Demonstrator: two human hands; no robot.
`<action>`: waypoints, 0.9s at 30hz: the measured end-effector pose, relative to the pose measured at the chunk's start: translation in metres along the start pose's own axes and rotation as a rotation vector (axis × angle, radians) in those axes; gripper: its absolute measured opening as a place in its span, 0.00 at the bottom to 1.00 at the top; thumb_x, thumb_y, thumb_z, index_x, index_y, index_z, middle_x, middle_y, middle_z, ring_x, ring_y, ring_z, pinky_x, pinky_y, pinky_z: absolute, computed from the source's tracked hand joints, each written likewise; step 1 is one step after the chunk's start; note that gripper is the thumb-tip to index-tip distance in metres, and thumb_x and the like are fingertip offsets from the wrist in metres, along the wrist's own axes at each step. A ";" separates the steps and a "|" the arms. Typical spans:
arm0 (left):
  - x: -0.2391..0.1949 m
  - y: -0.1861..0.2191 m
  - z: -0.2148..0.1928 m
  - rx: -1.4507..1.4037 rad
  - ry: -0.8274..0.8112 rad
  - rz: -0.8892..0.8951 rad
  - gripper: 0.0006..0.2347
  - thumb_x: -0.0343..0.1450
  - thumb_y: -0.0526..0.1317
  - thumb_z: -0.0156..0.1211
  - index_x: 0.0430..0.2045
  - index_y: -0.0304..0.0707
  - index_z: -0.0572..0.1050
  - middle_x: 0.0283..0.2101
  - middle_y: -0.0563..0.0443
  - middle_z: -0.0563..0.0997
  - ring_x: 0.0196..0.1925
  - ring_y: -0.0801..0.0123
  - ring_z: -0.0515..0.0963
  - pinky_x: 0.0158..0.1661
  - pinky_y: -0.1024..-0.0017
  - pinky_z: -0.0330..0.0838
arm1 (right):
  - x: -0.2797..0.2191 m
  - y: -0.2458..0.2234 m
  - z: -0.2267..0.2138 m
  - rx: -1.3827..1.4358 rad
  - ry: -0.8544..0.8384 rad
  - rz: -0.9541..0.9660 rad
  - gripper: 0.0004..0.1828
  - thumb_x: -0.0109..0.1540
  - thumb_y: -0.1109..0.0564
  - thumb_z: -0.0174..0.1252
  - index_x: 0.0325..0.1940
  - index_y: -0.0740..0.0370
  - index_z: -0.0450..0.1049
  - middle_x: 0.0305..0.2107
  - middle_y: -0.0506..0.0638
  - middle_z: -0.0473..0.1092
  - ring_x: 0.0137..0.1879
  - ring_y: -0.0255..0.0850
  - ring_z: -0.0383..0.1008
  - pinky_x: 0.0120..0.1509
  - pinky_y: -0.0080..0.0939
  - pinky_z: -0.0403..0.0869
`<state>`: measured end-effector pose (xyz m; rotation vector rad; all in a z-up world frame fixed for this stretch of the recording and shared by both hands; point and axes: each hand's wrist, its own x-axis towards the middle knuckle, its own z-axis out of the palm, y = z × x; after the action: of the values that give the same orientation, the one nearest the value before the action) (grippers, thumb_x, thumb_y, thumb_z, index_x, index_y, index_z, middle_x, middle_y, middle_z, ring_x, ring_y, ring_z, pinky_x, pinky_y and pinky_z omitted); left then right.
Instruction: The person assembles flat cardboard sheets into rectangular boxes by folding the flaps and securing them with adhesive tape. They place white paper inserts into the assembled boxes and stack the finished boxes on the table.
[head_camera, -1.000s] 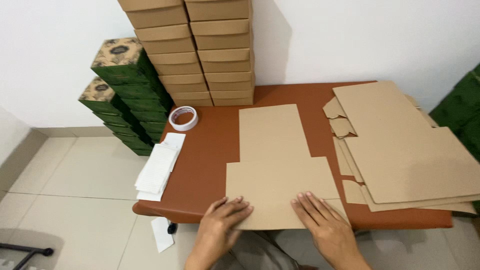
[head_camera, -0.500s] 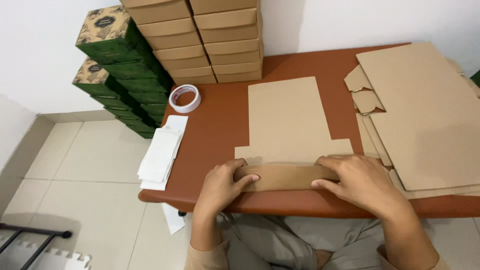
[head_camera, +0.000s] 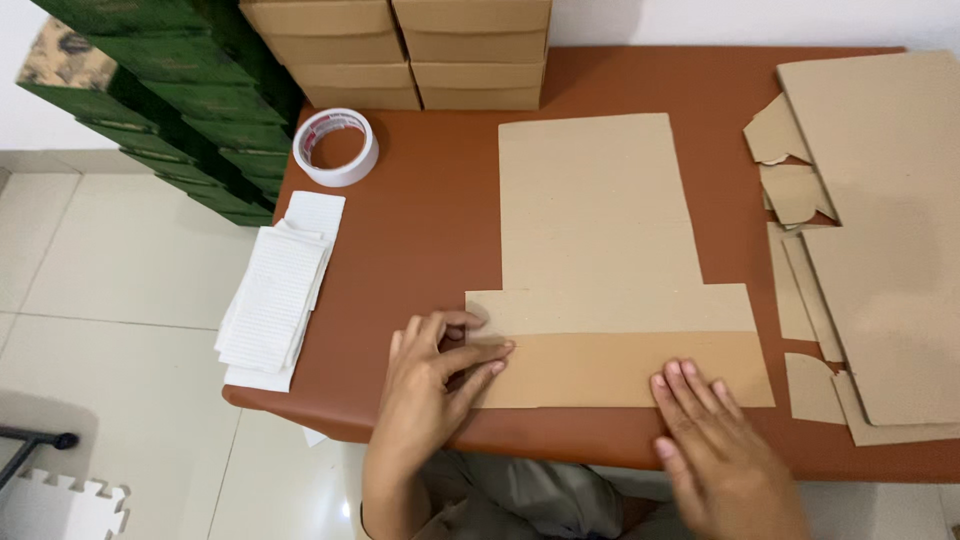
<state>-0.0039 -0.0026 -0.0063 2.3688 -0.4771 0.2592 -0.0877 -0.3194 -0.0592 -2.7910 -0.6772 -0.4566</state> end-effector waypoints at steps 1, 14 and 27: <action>0.001 0.000 -0.001 -0.004 -0.003 -0.009 0.07 0.70 0.47 0.63 0.38 0.60 0.85 0.48 0.62 0.76 0.44 0.68 0.72 0.43 0.67 0.60 | 0.002 -0.011 0.007 0.002 -0.011 -0.001 0.35 0.62 0.51 0.49 0.73 0.62 0.57 0.71 0.56 0.56 0.78 0.48 0.56 0.81 0.51 0.55; 0.005 -0.002 -0.002 -0.003 -0.074 0.026 0.09 0.73 0.42 0.56 0.39 0.59 0.84 0.45 0.63 0.78 0.47 0.66 0.71 0.43 0.63 0.59 | 0.078 -0.124 0.026 0.116 0.008 -0.152 0.30 0.70 0.50 0.43 0.71 0.72 0.58 0.69 0.64 0.58 0.76 0.54 0.56 0.79 0.52 0.56; 0.000 -0.004 0.001 0.016 -0.081 0.033 0.11 0.73 0.40 0.55 0.42 0.62 0.83 0.46 0.65 0.77 0.45 0.68 0.70 0.44 0.65 0.57 | -0.020 0.005 -0.018 -0.137 -0.066 0.215 0.29 0.71 0.52 0.34 0.75 0.65 0.54 0.70 0.64 0.57 0.78 0.53 0.56 0.80 0.54 0.58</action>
<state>-0.0026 -0.0005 -0.0093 2.3957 -0.5541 0.1829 -0.1062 -0.3371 -0.0498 -2.9757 -0.3642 -0.3835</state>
